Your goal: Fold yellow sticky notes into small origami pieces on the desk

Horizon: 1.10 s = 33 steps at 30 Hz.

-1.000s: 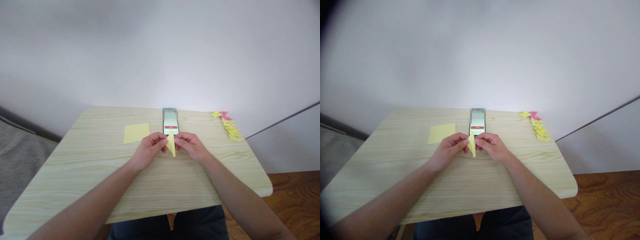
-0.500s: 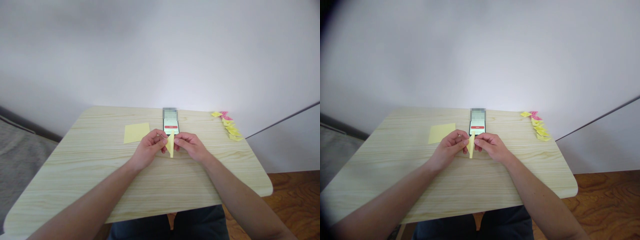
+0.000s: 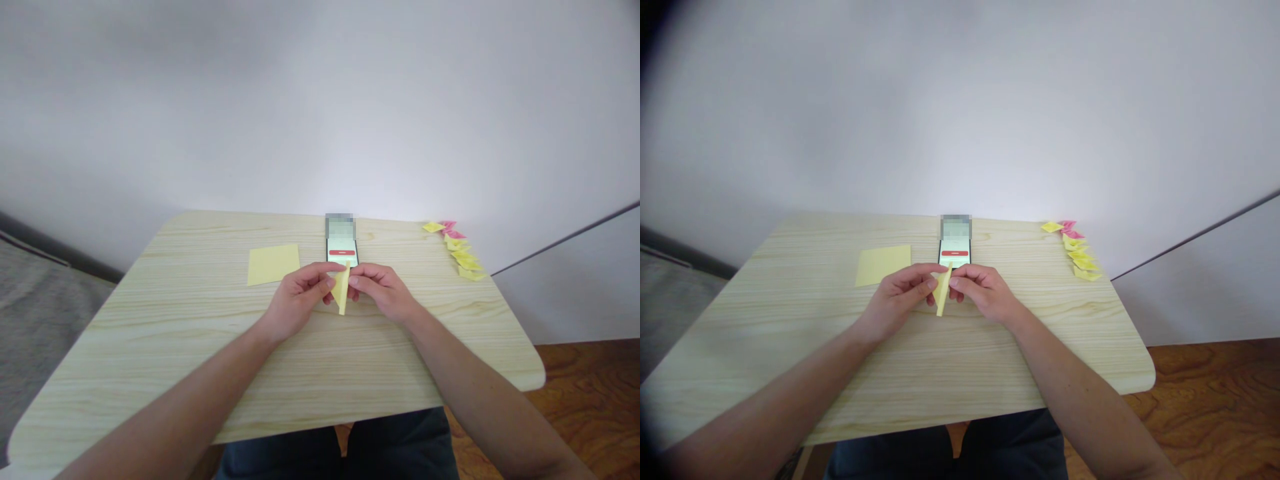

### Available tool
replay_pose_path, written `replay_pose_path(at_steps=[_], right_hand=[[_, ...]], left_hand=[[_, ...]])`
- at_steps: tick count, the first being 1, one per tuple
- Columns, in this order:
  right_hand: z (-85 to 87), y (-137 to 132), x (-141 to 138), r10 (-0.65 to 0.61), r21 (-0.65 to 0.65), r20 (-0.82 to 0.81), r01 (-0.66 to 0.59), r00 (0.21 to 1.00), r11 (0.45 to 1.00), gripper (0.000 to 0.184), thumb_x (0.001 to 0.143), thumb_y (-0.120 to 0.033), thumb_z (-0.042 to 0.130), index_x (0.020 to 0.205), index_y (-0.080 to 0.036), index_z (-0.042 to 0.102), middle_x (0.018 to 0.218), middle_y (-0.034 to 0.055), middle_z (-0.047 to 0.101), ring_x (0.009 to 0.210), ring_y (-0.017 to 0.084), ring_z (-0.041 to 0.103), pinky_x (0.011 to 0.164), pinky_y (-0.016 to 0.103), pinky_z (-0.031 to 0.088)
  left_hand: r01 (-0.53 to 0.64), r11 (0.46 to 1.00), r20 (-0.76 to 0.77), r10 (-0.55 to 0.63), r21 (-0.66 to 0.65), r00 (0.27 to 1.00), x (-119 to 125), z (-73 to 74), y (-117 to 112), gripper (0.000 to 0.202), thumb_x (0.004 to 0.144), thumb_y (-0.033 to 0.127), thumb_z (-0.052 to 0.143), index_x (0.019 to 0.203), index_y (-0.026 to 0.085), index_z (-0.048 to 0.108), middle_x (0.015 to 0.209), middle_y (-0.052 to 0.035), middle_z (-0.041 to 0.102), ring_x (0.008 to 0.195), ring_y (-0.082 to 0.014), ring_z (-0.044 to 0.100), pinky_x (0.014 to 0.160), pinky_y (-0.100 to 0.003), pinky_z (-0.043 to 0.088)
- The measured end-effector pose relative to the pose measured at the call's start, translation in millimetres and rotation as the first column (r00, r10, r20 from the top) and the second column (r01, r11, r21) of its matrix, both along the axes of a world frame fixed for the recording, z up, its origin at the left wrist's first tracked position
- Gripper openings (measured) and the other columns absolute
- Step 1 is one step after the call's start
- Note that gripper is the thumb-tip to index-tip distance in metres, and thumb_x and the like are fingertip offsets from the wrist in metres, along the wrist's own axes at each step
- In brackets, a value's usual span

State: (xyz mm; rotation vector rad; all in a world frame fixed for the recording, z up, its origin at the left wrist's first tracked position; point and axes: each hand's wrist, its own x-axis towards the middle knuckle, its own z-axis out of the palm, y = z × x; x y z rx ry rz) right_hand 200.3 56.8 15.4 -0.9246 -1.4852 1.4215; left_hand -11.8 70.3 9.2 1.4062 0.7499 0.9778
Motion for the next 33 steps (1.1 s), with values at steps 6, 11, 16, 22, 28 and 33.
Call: replay_pose_path(at_steps=[6,11,16,22,28,33], right_hand=[[0.3,-0.9,-1.6,-0.016,0.007,0.026,0.016,1.0,1.0,0.021,0.093,-0.037,0.067,0.091,-0.018,0.074,0.079,0.0023,0.069,0.072,0.013,0.06,0.07,0.028,0.05],[0.1,-1.9,-2.8,-0.047,-0.017,0.034,0.048,0.998,0.999,0.019,0.091,-0.035,0.069,0.089,-0.017,0.075,0.076,0.0021,0.069,0.071,0.013,0.061,0.069,0.027,0.05],[-1.0,-2.6,-2.5,-0.068,-0.041,0.03,0.069,0.997,0.997,0.017,0.087,-0.033,0.072,0.09,-0.017,0.076,0.076,0.0018,0.07,0.07,0.013,0.062,0.069,0.027,0.05],[-2.1,-2.5,-1.6,-0.061,-0.026,0.016,0.062,0.998,0.998,0.015,0.085,-0.032,0.075,0.09,-0.017,0.075,0.075,0.0013,0.07,0.07,0.013,0.062,0.068,0.027,0.05],[-2.4,-2.1,-1.1,-0.045,-0.011,0.012,0.046,0.999,0.999,0.015,0.087,-0.032,0.074,0.091,-0.018,0.075,0.076,0.0014,0.07,0.069,0.012,0.061,0.067,0.027,0.05],[-1.3,-2.3,-1.3,-0.041,-0.024,-0.007,0.041,0.999,0.999,0.012,0.086,-0.029,0.074,0.091,-0.017,0.076,0.076,0.001,0.07,0.069,0.012,0.062,0.068,0.026,0.05]], left_hand=[[-0.03,1.0,-0.033,0.03,0.002,0.999,2.3,3.6,-2.8,0.025,0.093,0.032,0.066,0.113,0.019,0.074,0.089,-0.0041,0.074,0.076,-0.0125,0.062,0.07,-0.024,0.051],[-0.046,0.999,-0.1,0.048,0.018,0.994,3.9,5.2,-5.2,0.026,0.094,0.034,0.066,0.112,0.018,0.076,0.097,-0.0063,0.076,0.086,-0.0159,0.067,0.074,-0.025,0.053],[-0.044,0.996,-0.135,0.054,0.078,0.989,5.1,6.4,-6.4,0.029,0.093,0.036,0.067,0.115,0.02,0.076,0.104,-0.007,0.077,0.095,-0.0183,0.069,0.084,-0.029,0.054],[-0.047,0.995,-0.138,0.059,0.087,0.989,5.5,4.4,-6.0,0.031,0.093,0.037,0.067,0.119,0.021,0.075,0.104,-0.0065,0.077,0.093,-0.0175,0.069,0.083,-0.029,0.054],[-0.045,0.995,-0.143,0.058,0.092,0.988,5.1,4.6,-5.9,0.031,0.094,0.037,0.067,0.119,0.022,0.075,0.106,-0.0061,0.077,0.094,-0.0171,0.069,0.084,-0.028,0.054],[-0.041,0.997,-0.135,0.05,0.068,0.99,5.2,3.5,-6.7,0.033,0.093,0.039,0.067,0.12,0.021,0.074,0.106,-0.007,0.077,0.092,-0.0184,0.069,0.081,-0.03,0.055]])
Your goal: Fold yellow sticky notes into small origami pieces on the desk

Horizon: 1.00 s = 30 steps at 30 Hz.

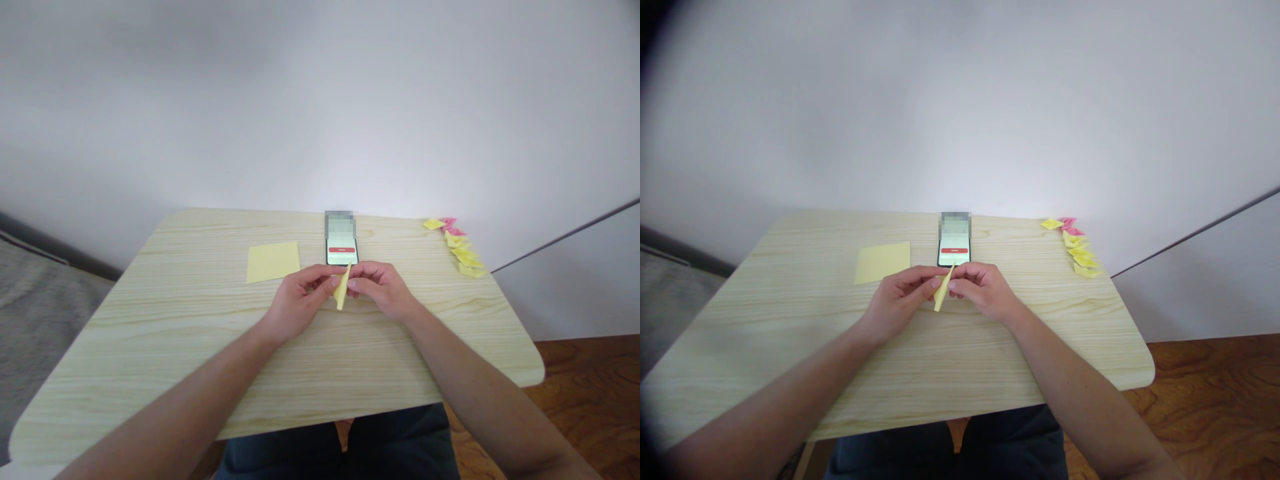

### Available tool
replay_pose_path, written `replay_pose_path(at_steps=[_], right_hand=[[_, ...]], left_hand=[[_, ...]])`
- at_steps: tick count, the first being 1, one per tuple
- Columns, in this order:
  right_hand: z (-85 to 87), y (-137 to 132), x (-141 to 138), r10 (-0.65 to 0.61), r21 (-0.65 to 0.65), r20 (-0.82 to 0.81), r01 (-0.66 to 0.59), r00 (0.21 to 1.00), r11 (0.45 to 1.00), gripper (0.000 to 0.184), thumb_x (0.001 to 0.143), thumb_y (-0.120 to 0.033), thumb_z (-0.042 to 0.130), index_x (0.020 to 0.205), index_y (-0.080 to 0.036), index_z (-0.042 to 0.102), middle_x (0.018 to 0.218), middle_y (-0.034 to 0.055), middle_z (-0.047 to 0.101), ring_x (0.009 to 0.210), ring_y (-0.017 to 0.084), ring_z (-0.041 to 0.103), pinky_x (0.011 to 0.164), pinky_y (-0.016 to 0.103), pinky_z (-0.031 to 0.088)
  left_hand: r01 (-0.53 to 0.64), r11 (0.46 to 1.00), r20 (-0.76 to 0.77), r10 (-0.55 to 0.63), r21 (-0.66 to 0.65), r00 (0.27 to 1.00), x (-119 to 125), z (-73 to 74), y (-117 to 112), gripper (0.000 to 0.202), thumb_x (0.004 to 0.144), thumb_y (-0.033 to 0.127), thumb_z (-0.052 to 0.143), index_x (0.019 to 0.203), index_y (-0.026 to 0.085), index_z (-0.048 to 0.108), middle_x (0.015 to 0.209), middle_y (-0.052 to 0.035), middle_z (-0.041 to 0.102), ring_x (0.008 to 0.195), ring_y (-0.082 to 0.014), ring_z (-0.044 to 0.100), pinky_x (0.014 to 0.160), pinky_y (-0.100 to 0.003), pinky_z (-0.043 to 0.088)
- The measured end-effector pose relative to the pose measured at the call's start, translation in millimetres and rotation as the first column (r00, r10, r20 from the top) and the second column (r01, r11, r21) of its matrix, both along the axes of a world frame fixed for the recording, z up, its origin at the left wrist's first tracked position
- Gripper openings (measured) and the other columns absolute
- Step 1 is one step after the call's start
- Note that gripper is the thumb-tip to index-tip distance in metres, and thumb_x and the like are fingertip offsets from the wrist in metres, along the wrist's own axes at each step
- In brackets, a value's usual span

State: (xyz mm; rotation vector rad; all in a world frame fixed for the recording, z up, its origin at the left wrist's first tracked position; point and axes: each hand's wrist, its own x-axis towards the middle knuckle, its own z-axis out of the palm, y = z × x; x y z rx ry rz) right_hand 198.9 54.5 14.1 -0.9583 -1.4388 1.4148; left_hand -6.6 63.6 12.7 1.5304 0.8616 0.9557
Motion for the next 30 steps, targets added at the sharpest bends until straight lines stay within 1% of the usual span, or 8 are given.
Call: replay_pose_path(at_steps=[4,8,11,15,20,23,27,30], right_hand=[[1.8,0.0,-2.2,-0.024,-0.026,0.01,0.024,1.0,0.999,0.009,0.083,-0.024,0.073,0.088,-0.017,0.076,0.074,0.0005,0.071,0.068,0.012,0.062,0.067,0.025,0.051],[2.1,0.7,-4.7,-0.074,-0.061,0.029,0.076,0.997,0.995,0.006,0.078,-0.019,0.073,0.083,-0.017,0.075,0.072,-0.0005,0.07,0.067,0.012,0.062,0.066,0.025,0.05],[1.5,1.4,-4.9,-0.091,-0.071,0.03,0.093,0.995,0.993,0.006,0.077,-0.019,0.072,0.083,-0.017,0.074,0.07,-0.0011,0.07,0.066,0.012,0.062,0.065,0.025,0.05],[0.7,1.7,-3.4,-0.083,-0.079,0.033,0.085,0.996,0.993,0.009,0.08,-0.024,0.072,0.086,-0.017,0.074,0.071,-0.0003,0.07,0.067,0.013,0.062,0.067,0.026,0.051],[0.8,2.4,-1.3,-0.06,-0.06,0.025,0.061,0.998,0.996,0.013,0.083,-0.029,0.072,0.089,-0.017,0.075,0.073,0.0008,0.071,0.067,0.013,0.063,0.068,0.027,0.052],[1.7,3.4,0.2,-0.054,-0.057,0.002,0.054,0.999,0.997,0.014,0.084,-0.03,0.072,0.087,-0.017,0.075,0.072,0.0007,0.071,0.066,0.013,0.062,0.067,0.027,0.051],[2.8,4.6,1.9,-0.053,-0.066,-0.028,0.051,0.998,0.997,0.014,0.083,-0.03,0.072,0.086,-0.017,0.074,0.07,0.0006,0.071,0.064,0.013,0.061,0.066,0.028,0.051],[3.2,4.7,1.8,-0.048,-0.078,-0.036,0.045,0.998,0.996,0.014,0.083,-0.031,0.072,0.085,-0.017,0.074,0.07,0.0009,0.071,0.064,0.013,0.061,0.066,0.028,0.051]], left_hand=[[-0.012,1.0,-0.029,0.012,0.013,0.999,-0.3,-0.2,-1.3,0.033,0.093,0.039,0.067,0.119,0.021,0.074,0.103,-0.0065,0.077,0.091,-0.0192,0.068,0.081,-0.031,0.054],[-0.039,0.995,-0.106,0.048,0.089,0.993,-2.6,0.6,-4.1,0.031,0.093,0.037,0.067,0.119,0.023,0.074,0.105,-0.0054,0.075,0.088,-0.0181,0.064,0.081,-0.031,0.052],[-0.029,0.991,-0.114,0.044,0.129,0.992,-5.6,0.5,-5.4,0.033,0.091,0.031,0.068,0.123,0.022,0.072,0.106,-0.0059,0.074,0.088,-0.0183,0.062,0.084,-0.032,0.051],[0.025,0.997,-0.034,-0.023,0.066,0.999,-8.3,-0.6,-5.8,0.037,0.093,0.029,0.064,0.129,0.022,0.069,0.107,-0.0072,0.075,0.094,-0.0208,0.066,0.09,-0.035,0.051],[0.099,0.995,0.107,-0.095,-0.032,0.99,-6.8,-1.6,-6.3,0.042,0.093,0.031,0.066,0.134,0.021,0.065,0.117,-0.0094,0.073,0.106,-0.0234,0.067,0.097,-0.037,0.05],[0.128,0.989,0.187,-0.113,-0.07,0.976,-4.7,-2.3,-5.8,0.045,0.092,0.031,0.068,0.136,0.021,0.061,0.116,-0.0103,0.072,0.105,-0.0234,0.067,0.095,-0.037,0.052],[0.086,0.994,0.297,-0.064,-0.062,0.953,-2.9,-2.8,-3.5,0.039,0.089,0.026,0.073,0.126,0.02,0.064,0.106,-0.008,0.073,0.097,-0.0186,0.067,0.088,-0.031,0.053],[0.014,0.999,0.306,0.001,-0.045,0.952,-2.7,-2.6,-2.3,0.029,0.086,0.023,0.077,0.113,0.019,0.07,0.101,-0.0063,0.074,0.093,-0.0161,0.068,0.086,-0.029,0.054]])
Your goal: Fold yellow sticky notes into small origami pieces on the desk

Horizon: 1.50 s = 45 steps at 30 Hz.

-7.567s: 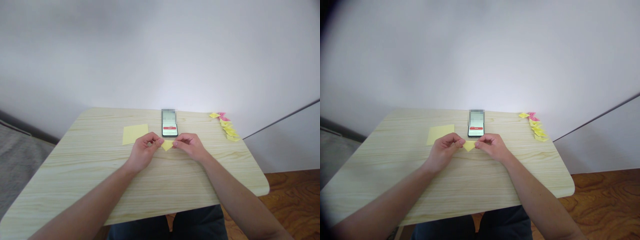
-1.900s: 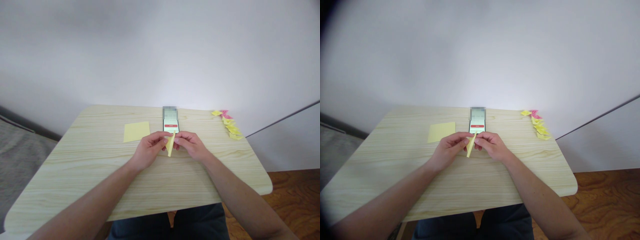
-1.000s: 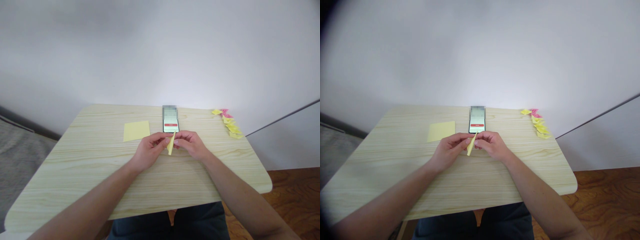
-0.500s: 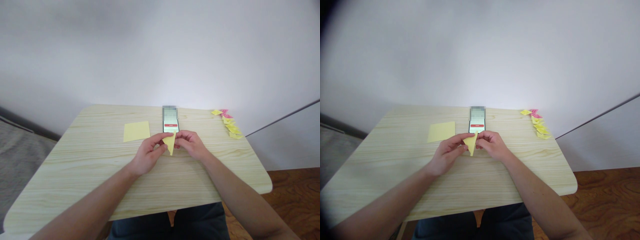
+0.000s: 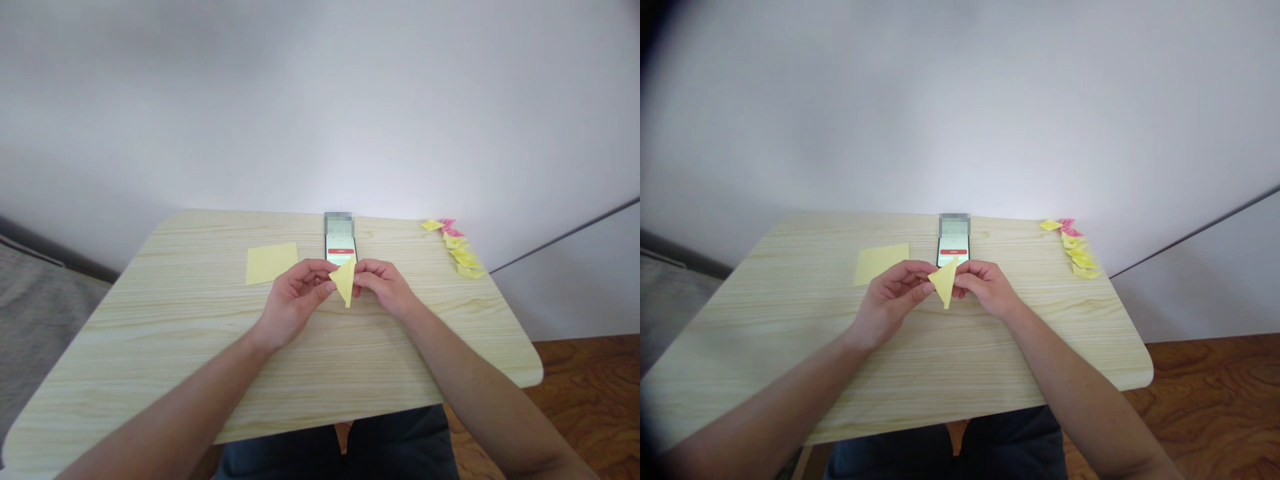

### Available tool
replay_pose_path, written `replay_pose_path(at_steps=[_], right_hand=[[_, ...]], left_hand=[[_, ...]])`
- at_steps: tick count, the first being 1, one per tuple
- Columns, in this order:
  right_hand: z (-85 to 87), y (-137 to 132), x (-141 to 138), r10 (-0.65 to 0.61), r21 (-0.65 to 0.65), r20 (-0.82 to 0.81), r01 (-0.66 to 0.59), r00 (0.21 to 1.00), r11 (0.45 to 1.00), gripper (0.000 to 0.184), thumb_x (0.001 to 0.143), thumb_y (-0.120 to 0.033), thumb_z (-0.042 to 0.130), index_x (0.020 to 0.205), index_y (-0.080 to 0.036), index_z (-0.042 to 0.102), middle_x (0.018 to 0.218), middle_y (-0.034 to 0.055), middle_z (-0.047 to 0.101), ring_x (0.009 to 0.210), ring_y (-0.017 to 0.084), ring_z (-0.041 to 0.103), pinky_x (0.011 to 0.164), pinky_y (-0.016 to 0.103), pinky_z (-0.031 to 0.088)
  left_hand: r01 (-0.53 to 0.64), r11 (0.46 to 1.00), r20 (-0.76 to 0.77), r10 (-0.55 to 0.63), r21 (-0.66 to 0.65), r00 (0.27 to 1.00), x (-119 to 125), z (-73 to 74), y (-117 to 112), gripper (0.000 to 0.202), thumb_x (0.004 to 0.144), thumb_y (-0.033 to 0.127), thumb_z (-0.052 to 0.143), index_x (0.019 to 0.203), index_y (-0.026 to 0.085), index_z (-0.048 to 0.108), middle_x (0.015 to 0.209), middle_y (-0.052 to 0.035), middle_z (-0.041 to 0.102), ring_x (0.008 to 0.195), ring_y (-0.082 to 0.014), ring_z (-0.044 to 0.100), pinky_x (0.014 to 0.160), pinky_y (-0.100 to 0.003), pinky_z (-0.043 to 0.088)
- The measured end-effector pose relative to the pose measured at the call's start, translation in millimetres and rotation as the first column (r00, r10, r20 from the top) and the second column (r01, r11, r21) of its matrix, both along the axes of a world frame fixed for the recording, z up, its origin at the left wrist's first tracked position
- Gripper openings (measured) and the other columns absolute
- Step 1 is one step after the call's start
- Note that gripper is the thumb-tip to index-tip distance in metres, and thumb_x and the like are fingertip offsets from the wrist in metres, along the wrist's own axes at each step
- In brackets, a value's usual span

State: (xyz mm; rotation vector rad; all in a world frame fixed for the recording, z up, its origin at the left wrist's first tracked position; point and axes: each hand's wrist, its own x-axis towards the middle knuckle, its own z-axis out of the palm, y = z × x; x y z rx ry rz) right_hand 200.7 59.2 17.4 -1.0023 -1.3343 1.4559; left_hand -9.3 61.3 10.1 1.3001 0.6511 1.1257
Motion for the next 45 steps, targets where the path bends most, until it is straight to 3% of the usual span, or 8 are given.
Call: replay_pose_path(at_steps=[5,12,25,29,36,39,45], right_hand=[[-1.2,-0.6,-2.7,0.025,0.004,-0.013,-0.025,1.0,1.0,0.015,0.082,-0.031,0.076,0.089,-0.018,0.076,0.074,0.0007,0.072,0.065,0.012,0.06,0.066,0.026,0.05],[-8.6,-0.5,-3.7,0.053,0.021,0.022,-0.053,0.998,0.998,0.027,0.081,-0.044,0.079,0.091,-0.02,0.074,0.084,0.0022,0.073,0.076,0.015,0.064,0.071,0.029,0.052],[-12.3,-2.1,-5.5,0.053,0.064,0.098,-0.06,0.994,0.996,0.025,0.079,-0.04,0.081,0.088,-0.019,0.072,0.086,0.002,0.074,0.077,0.016,0.065,0.073,0.029,0.05],[-11.8,-4.9,-7.3,-0.063,0.137,0.155,0.042,0.986,0.99,0.024,0.078,-0.037,0.081,0.092,-0.021,0.069,0.089,0.0025,0.072,0.077,0.017,0.064,0.071,0.03,0.05],[-12.5,-8.0,-5.6,-0.282,0.395,0.301,0.15,0.911,0.907,0.019,0.081,-0.029,0.077,0.098,-0.023,0.07,0.082,0.0013,0.067,0.071,0.016,0.058,0.067,0.029,0.046],[-11.3,-8.4,-4.6,-0.251,0.394,0.338,0.106,0.907,0.913,0.011,0.083,-0.031,0.075,0.087,-0.021,0.071,0.079,0.0012,0.067,0.07,0.016,0.058,0.065,0.028,0.044],[-8.7,-9.6,-3.7,-0.154,0.312,0.391,0.026,0.907,0.95,0.021,0.09,-0.035,0.066,0.076,-0.019,0.068,0.069,0.0001,0.063,0.065,0.014,0.053,0.06,0.026,0.04]], left_hand=[[-0.034,0.999,-0.02,0.033,-0.023,0.999,-0.5,2.2,-0.1,0.028,0.081,0.025,0.081,0.108,0.02,0.074,0.1,-0.0061,0.076,0.091,-0.0171,0.07,0.085,-0.031,0.057],[-0.031,0.999,-0.067,0.029,-0.029,0.997,-1.3,3.2,-0.2,0.028,0.079,0.028,0.083,0.105,0.02,0.077,0.095,-0.0059,0.076,0.081,-0.0159,0.067,0.077,-0.03,0.056],[0.062,0.996,-0.105,-0.055,0.061,0.993,-2.5,7.7,-0.6,0.028,0.083,0.027,0.079,0.111,0.023,0.079,0.109,-0.01,0.072,0.1,-0.0217,0.064,0.09,-0.036,0.052],[0.039,0.994,-0.112,-0.027,0.105,0.993,-3.6,5.2,0.1,0.024,0.083,0.027,0.079,0.107,0.025,0.08,0.108,-0.0085,0.072,0.101,-0.0215,0.065,0.091,-0.036,0.052],[0.02,0.995,-0.155,-0.005,0.096,0.988,-2.2,2.7,1.2,0.021,0.086,0.027,0.076,0.107,0.025,0.08,0.106,-0.0073,0.073,0.1,-0.02,0.065,0.09,-0.034,0.051],[0.017,0.997,-0.157,-0.006,0.073,0.988,-1.2,4.8,1.2,0.018,0.086,0.029,0.077,0.103,0.024,0.08,0.105,-0.0074,0.073,0.098,-0.0201,0.065,0.088,-0.034,0.051],[0.018,0.999,-0.164,-0.023,-0.032,0.986,0.6,7.0,2.3,0.019,0.083,0.032,0.079,0.097,0.019,0.08,0.098,-0.0071,0.075,0.092,-0.019,0.067,0.085,-0.031,0.052]])
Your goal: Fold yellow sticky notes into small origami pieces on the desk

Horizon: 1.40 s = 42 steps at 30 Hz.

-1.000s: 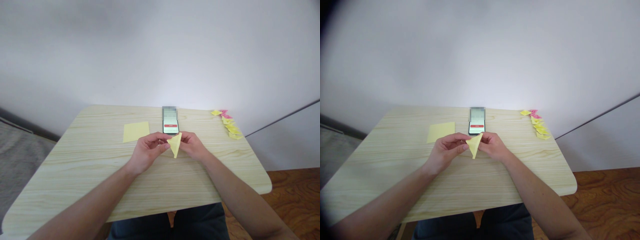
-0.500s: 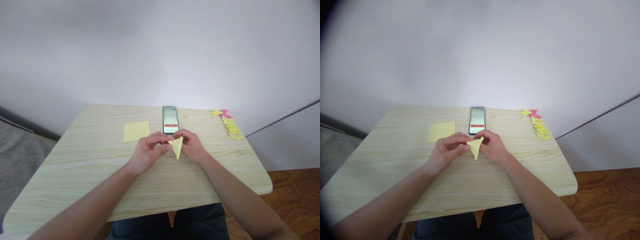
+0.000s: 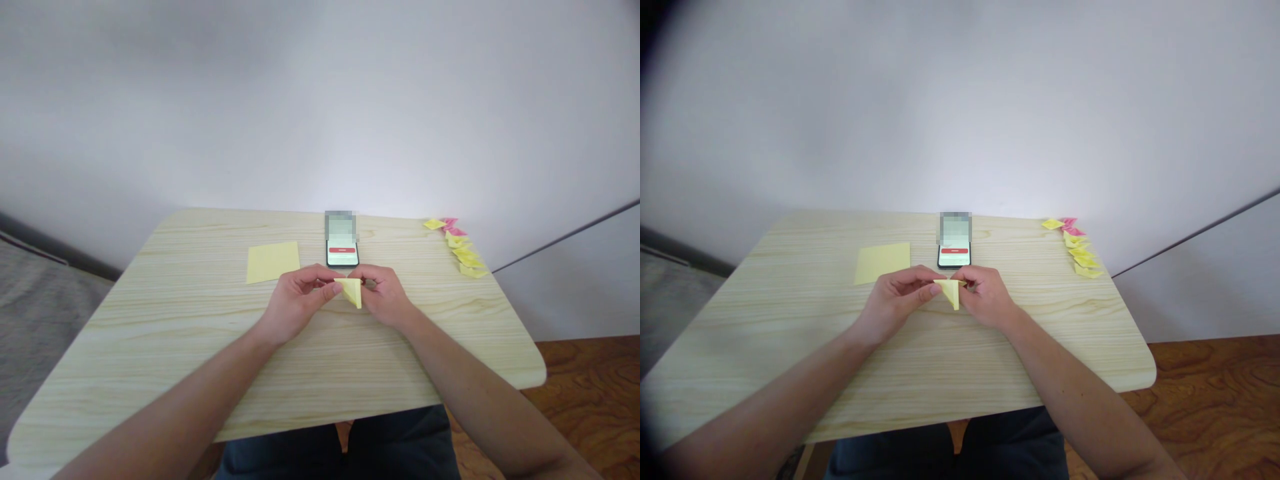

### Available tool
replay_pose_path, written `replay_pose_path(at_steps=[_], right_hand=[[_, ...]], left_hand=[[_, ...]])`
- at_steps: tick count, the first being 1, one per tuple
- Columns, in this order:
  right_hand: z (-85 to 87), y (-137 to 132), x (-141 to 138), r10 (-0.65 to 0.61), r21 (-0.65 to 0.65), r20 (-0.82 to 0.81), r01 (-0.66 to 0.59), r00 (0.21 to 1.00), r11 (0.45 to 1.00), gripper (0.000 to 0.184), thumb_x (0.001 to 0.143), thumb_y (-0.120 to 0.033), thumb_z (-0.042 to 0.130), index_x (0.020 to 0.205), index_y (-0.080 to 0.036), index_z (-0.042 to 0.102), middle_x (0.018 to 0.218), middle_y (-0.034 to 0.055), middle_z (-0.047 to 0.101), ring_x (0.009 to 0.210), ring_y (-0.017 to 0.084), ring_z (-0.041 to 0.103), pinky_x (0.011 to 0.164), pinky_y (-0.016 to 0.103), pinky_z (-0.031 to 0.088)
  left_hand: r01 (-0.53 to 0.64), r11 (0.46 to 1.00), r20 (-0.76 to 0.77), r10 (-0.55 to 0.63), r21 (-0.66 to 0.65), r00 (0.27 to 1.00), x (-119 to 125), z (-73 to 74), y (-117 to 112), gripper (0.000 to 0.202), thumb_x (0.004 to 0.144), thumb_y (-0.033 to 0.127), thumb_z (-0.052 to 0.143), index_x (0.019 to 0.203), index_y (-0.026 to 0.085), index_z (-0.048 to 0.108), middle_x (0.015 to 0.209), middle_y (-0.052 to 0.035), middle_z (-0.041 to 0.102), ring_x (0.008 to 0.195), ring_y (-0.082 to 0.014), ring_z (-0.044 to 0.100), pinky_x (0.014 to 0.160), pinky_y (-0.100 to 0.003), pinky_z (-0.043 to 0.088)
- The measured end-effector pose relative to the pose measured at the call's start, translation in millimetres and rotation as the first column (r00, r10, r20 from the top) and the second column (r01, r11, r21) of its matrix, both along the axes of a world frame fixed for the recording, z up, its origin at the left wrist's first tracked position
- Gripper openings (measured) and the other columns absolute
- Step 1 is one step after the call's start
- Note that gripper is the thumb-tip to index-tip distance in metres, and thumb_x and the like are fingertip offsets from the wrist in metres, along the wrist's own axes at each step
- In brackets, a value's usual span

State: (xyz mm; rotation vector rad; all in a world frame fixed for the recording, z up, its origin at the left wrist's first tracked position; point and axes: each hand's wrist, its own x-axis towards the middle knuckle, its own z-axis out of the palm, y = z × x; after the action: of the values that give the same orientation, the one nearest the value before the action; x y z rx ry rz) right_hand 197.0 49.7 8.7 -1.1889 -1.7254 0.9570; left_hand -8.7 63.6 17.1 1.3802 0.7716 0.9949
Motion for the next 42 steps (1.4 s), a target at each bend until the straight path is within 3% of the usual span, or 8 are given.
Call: replay_pose_path(at_steps=[7,14,18,23,29,33,42], right_hand=[[2.9,-0.9,0.1,0.066,-0.098,-0.062,-0.072,0.996,0.993,0.028,0.09,-0.039,0.068,0.072,-0.017,0.065,0.063,-0.0031,0.05,0.06,0.011,0.042,0.056,0.024,0.031],[9.0,0.9,0.9,0.142,-0.144,-0.172,-0.167,0.975,0.975,0.026,0.096,-0.035,0.057,0.083,-0.018,0.071,0.079,0.0019,0.067,0.077,0.017,0.06,0.075,0.028,0.046],[8.6,1.8,0.8,0.083,-0.158,-0.204,-0.116,0.975,0.981,0.036,0.099,-0.044,0.053,0.083,-0.018,0.073,0.081,0.0041,0.07,0.08,0.018,0.063,0.078,0.03,0.048],[6.4,1.8,-0.9,0.022,-0.186,-0.216,-0.063,0.976,0.981,0.027,0.089,-0.044,0.07,0.1,-0.02,0.075,0.088,0.0035,0.071,0.08,0.017,0.061,0.072,0.029,0.047],[7.2,2.3,-1.3,0.027,-0.156,-0.206,-0.06,0.978,0.986,0.019,0.082,-0.036,0.077,0.079,-0.018,0.07,0.076,-0.0007,0.059,0.068,0.012,0.051,0.062,0.026,0.038],[5.6,1.8,-0.7,0.063,-0.264,-0.276,-0.139,0.959,0.955,0.023,0.081,-0.037,0.078,0.077,-0.018,0.066,0.067,-0.0035,0.053,0.061,0.011,0.044,0.057,0.025,0.032],[6.8,0.5,-2.3,0.056,-0.249,-0.27,-0.126,0.961,0.96,0.025,0.08,-0.039,0.079,0.077,-0.018,0.066,0.066,-0.0042,0.054,0.058,0.01,0.042,0.055,0.026,0.031]], left_hand=[[-0.031,0.996,-0.003,0.031,-0.089,1.0,-0.4,-0.7,1.3,0.023,0.08,0.035,0.081,0.093,0.017,0.078,0.093,-0.0059,0.078,0.085,-0.0175,0.068,0.08,-0.029,0.053],[-0.047,0.994,-0.014,0.046,-0.1,0.999,-0.1,0.1,3.7,0.022,0.081,0.037,0.08,0.09,0.017,0.077,0.089,-0.0057,0.077,0.081,-0.0172,0.068,0.076,-0.028,0.052],[-0.148,0.987,-0.072,0.143,-0.063,0.987,0.0,-1.4,4.5,0.022,0.079,0.037,0.081,0.085,0.016,0.075,0.081,-0.0036,0.075,0.073,-0.014,0.063,0.068,-0.025,0.048],[-0.209,0.978,-0.13,0.205,-0.017,0.97,0.0,-5.1,5.2,0.023,0.08,0.037,0.08,0.083,0.015,0.073,0.074,-0.0015,0.069,0.068,-0.0118,0.057,0.063,-0.024,0.042],[-0.17,0.985,-0.149,0.169,0.01,0.974,-0.4,-6.0,4.3,0.02,0.082,0.035,0.077,0.083,0.016,0.072,0.076,-0.0016,0.069,0.071,-0.0127,0.057,0.066,-0.025,0.043],[-0.177,0.984,-0.09,0.174,-0.022,0.981,-0.4,-1.9,3.1,0.021,0.08,0.035,0.08,0.088,0.016,0.075,0.08,-0.0023,0.071,0.074,-0.0129,0.058,0.068,-0.025,0.044],[-0.227,0.973,-0.034,0.226,-0.037,0.973,-2.7,-2.2,5.3,0.021,0.079,0.036,0.081,0.081,0.016,0.074,0.072,-0.0004,0.066,0.068,-0.0114,0.054,0.064,-0.025,0.041]])
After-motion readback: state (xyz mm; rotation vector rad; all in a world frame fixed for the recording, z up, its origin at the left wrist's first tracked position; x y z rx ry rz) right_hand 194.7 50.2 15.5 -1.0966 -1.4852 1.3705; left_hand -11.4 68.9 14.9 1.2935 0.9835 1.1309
